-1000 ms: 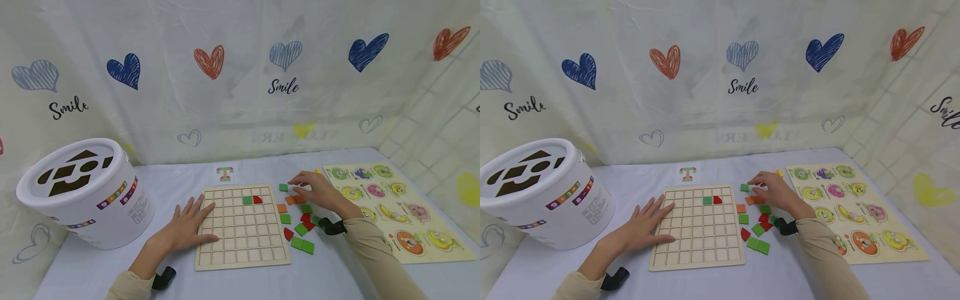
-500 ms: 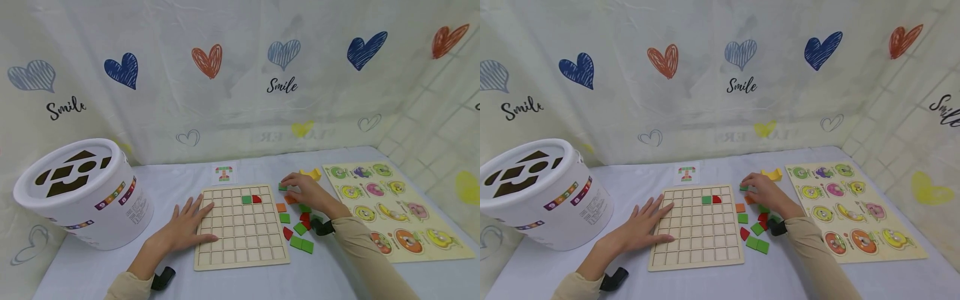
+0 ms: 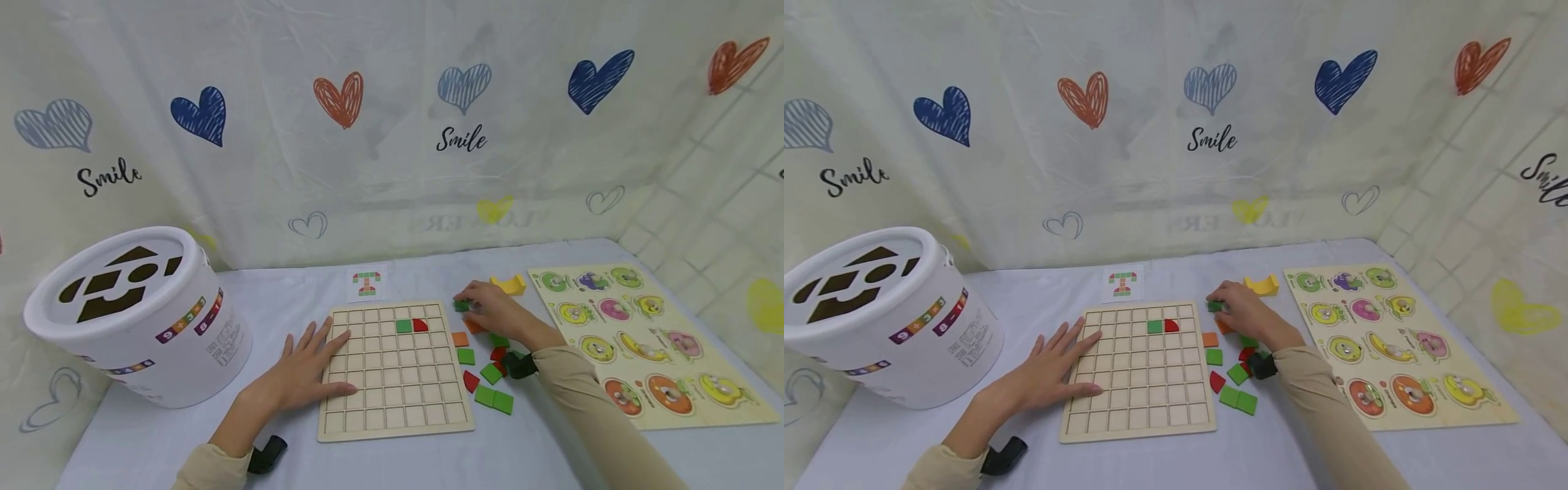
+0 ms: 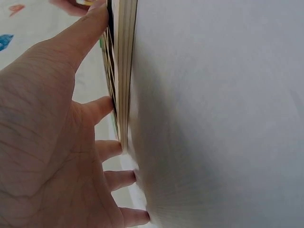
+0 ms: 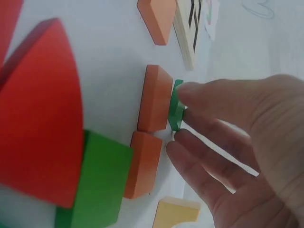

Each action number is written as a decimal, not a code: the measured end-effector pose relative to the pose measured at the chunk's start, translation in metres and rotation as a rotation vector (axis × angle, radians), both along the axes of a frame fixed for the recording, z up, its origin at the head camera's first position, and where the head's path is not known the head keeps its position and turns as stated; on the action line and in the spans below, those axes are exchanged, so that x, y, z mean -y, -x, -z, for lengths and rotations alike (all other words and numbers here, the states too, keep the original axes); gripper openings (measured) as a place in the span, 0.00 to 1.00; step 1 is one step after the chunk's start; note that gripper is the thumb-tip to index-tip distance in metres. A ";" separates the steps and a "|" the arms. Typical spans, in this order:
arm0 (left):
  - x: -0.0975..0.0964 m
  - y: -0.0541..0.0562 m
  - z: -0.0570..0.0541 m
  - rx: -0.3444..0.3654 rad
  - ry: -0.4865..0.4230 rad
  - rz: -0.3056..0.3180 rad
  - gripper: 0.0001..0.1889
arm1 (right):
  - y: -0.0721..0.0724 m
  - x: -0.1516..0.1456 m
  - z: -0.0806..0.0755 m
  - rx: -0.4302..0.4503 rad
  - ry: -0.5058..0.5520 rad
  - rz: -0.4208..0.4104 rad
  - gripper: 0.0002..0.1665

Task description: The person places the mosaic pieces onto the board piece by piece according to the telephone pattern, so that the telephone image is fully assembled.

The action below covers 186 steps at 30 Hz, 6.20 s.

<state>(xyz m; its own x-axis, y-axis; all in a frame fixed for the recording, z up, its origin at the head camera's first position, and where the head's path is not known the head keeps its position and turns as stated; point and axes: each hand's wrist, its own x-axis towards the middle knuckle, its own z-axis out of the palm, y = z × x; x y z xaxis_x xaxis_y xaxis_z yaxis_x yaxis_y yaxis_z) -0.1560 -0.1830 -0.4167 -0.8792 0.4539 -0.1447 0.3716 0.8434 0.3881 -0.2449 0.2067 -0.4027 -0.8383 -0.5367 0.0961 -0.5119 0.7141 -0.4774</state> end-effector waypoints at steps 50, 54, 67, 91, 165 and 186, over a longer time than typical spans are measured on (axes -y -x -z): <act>0.000 0.000 -0.001 0.007 0.012 -0.003 0.52 | 0.008 0.003 -0.001 -0.002 0.028 0.087 0.12; 0.000 0.000 -0.002 0.007 0.009 -0.002 0.52 | 0.006 0.003 0.001 -0.061 0.047 0.080 0.12; 0.000 0.000 0.000 0.002 0.020 0.000 0.52 | -0.003 0.016 -0.005 -0.186 0.142 -0.011 0.11; 0.001 0.002 0.002 0.003 0.009 -0.001 0.52 | -0.009 0.100 -0.007 -0.036 0.272 -0.243 0.10; -0.001 0.002 0.000 -0.001 0.034 -0.002 0.52 | -0.012 0.130 -0.005 -0.163 -0.092 -0.277 0.08; -0.002 0.000 -0.003 -0.003 0.016 0.005 0.51 | -0.018 0.053 -0.019 -0.109 0.030 -0.207 0.12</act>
<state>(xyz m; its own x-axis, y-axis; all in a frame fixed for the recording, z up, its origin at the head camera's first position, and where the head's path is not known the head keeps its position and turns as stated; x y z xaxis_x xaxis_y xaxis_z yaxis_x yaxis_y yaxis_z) -0.1562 -0.1814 -0.4140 -0.8776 0.4555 -0.1495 0.3764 0.8479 0.3734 -0.2273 0.1541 -0.3838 -0.6948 -0.6913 0.1985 -0.6954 0.5750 -0.4311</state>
